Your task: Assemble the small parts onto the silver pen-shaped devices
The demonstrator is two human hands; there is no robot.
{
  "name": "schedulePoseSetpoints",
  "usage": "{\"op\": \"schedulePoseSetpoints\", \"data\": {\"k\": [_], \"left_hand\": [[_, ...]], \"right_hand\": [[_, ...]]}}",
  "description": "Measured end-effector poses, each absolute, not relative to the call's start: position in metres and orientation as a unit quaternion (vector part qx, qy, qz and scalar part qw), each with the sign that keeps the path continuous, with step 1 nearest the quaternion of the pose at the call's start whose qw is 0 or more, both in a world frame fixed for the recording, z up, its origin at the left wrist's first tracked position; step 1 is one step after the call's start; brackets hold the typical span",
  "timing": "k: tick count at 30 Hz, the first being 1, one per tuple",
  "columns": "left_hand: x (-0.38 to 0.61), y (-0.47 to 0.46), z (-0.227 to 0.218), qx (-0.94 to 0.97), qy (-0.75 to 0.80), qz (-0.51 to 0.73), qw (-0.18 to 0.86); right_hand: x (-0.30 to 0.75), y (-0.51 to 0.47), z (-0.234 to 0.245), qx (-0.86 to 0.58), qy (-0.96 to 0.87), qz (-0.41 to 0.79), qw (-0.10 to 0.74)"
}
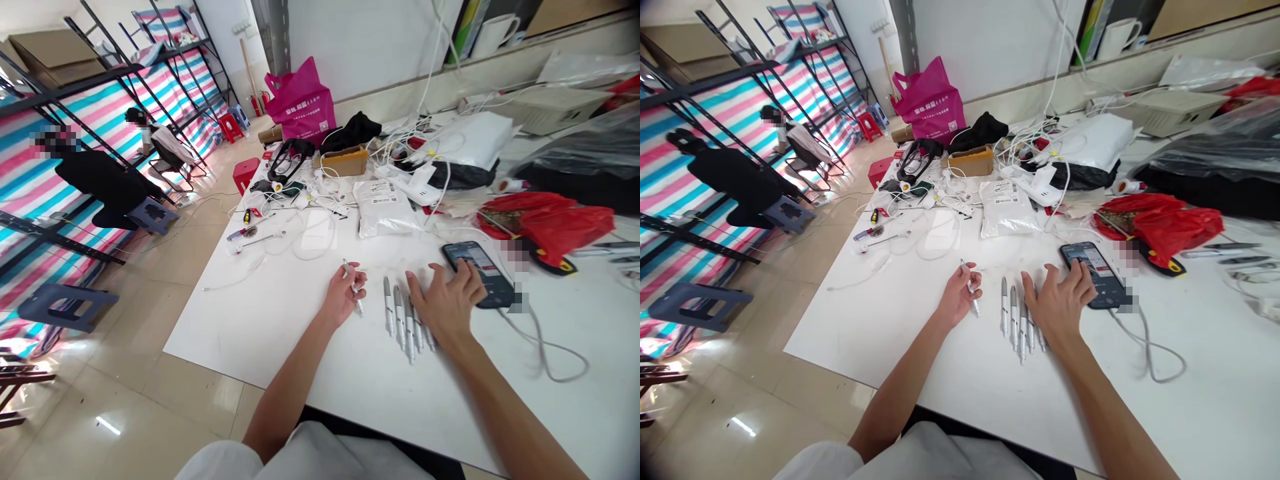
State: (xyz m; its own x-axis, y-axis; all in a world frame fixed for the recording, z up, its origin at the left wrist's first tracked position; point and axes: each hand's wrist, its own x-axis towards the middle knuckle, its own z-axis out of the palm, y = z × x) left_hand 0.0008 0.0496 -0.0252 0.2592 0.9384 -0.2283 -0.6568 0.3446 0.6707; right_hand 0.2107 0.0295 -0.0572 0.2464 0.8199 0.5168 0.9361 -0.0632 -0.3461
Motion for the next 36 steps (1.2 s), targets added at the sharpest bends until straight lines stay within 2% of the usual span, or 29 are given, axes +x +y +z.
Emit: {"op": "schedulePoseSetpoints", "data": {"k": [15,23,28,36], "left_hand": [[0.0007,0.0487,-0.0249,0.252,0.279,0.514,0.771],[0.001,0.0489,-0.025,0.238,0.291,0.523,0.765],[-0.0012,0.052,-0.025,0.192,0.273,0.516,0.789],[0.0002,0.0504,-0.0279,0.238,0.272,0.532,0.766]], "right_hand": [[0.2146,0.0334,-0.0616,-0.716,-0.631,-0.07,0.291],[0.2117,0.0315,-0.0565,-0.694,-0.641,-0.069,0.32],[0.2129,0.032,-0.0616,-0.711,-0.623,-0.066,0.318],[0.2142,0.031,-0.0645,-0.738,-0.6,-0.052,0.306]]}}
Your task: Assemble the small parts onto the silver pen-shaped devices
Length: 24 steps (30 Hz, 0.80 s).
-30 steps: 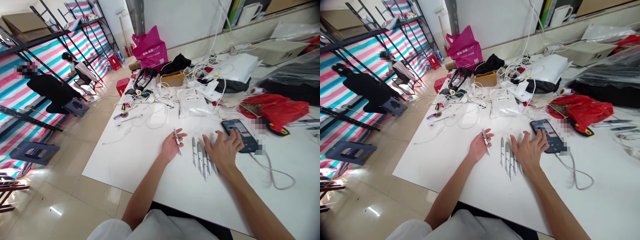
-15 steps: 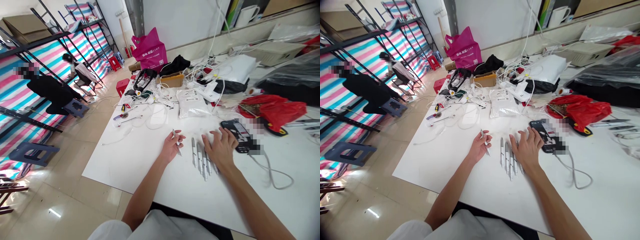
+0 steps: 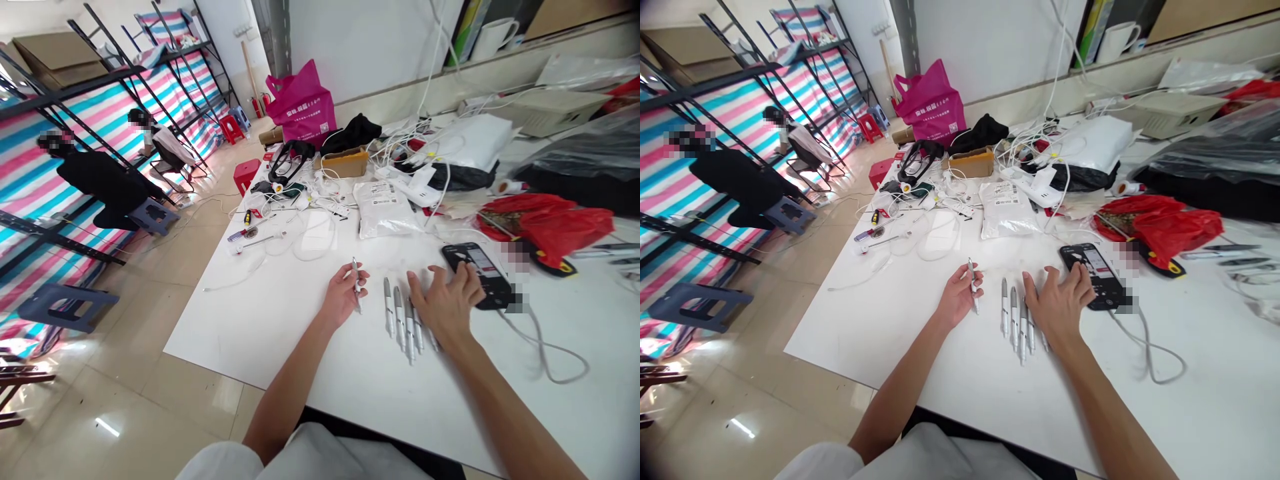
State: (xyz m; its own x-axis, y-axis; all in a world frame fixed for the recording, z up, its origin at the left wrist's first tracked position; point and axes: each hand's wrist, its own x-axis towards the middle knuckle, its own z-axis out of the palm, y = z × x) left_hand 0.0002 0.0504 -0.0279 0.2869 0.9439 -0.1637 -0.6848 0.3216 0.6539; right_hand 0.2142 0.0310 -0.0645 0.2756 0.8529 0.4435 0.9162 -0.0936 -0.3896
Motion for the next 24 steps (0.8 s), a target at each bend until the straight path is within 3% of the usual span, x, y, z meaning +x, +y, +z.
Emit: {"op": "schedulePoseSetpoints", "data": {"k": [24], "left_hand": [[0.001,0.048,-0.024,0.245,0.288,0.523,0.764]], "right_hand": [[0.211,0.034,-0.058,-0.672,-0.656,-0.073,0.336]]}}
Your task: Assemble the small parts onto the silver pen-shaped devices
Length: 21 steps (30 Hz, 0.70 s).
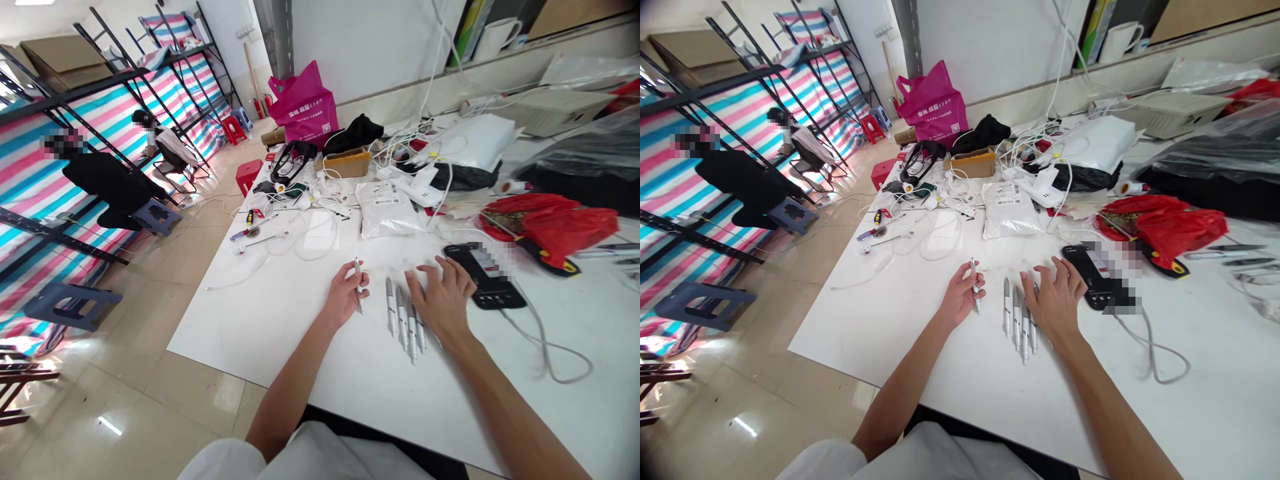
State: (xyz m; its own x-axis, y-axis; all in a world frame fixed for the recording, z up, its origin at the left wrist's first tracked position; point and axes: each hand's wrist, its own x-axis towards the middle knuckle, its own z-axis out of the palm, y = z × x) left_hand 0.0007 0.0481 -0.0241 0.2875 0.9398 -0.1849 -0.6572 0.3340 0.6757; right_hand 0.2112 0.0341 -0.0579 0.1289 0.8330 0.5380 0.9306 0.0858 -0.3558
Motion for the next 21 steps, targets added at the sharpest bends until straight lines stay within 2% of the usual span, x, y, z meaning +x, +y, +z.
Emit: {"op": "schedulePoseSetpoints", "data": {"k": [10,21], "left_hand": [[0.003,0.05,-0.024,0.24,0.297,0.515,0.768],[0.003,0.048,-0.028,0.236,0.286,0.543,0.754]], "right_hand": [[0.211,0.031,-0.054,-0.651,-0.67,-0.058,0.352],[0.213,0.03,-0.046,-0.502,-0.779,0.023,0.375]]}}
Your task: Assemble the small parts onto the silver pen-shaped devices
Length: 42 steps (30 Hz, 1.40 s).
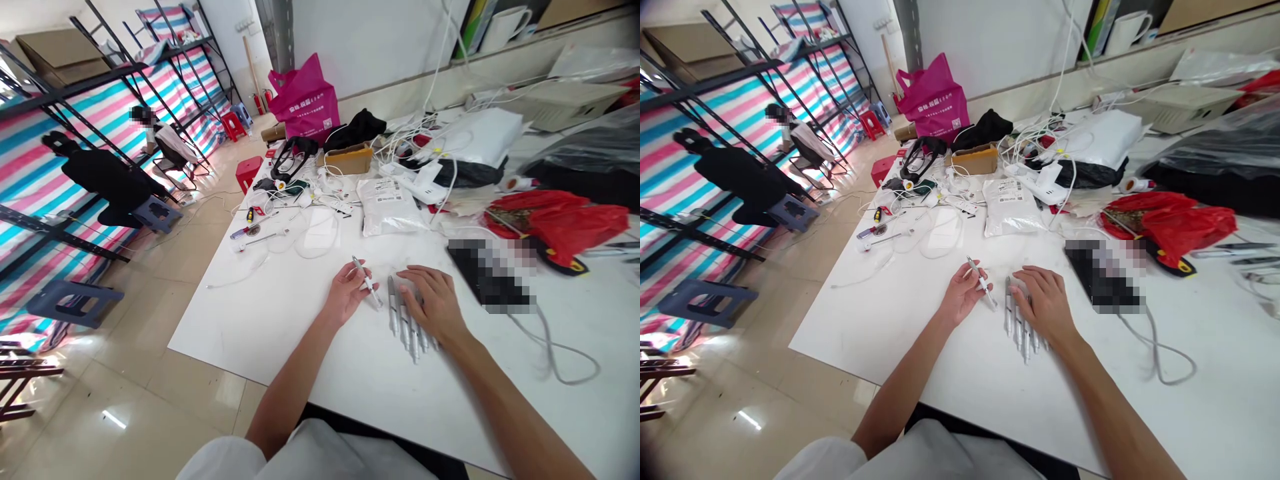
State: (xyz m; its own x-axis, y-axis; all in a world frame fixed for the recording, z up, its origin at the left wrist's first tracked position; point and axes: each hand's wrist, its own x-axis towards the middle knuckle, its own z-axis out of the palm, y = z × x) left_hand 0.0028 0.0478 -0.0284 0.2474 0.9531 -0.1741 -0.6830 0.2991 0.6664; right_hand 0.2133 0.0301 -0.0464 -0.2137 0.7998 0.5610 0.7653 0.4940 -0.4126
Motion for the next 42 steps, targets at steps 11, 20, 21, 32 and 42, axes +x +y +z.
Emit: {"op": "schedulePoseSetpoints", "data": {"k": [11,20,21,32,42], "left_hand": [[0.007,0.046,-0.029,0.268,0.323,0.554,0.718],[0.004,0.051,-0.031,0.246,0.345,0.587,0.69],[0.004,0.051,-0.031,0.249,0.345,0.587,0.688],[0.008,0.042,-0.02,0.345,0.333,0.525,0.704],[0.0,0.048,-0.028,0.288,0.289,0.545,0.732]], "right_hand": [[0.207,0.027,-0.054,-0.438,-0.816,0.094,0.366],[0.208,0.025,-0.057,-0.505,-0.776,0.043,0.375],[0.209,0.025,-0.058,-0.51,-0.775,0.037,0.373],[0.212,0.029,-0.047,-0.467,-0.834,-0.013,0.292],[0.211,0.027,-0.045,-0.504,-0.807,-0.021,0.307]]}}
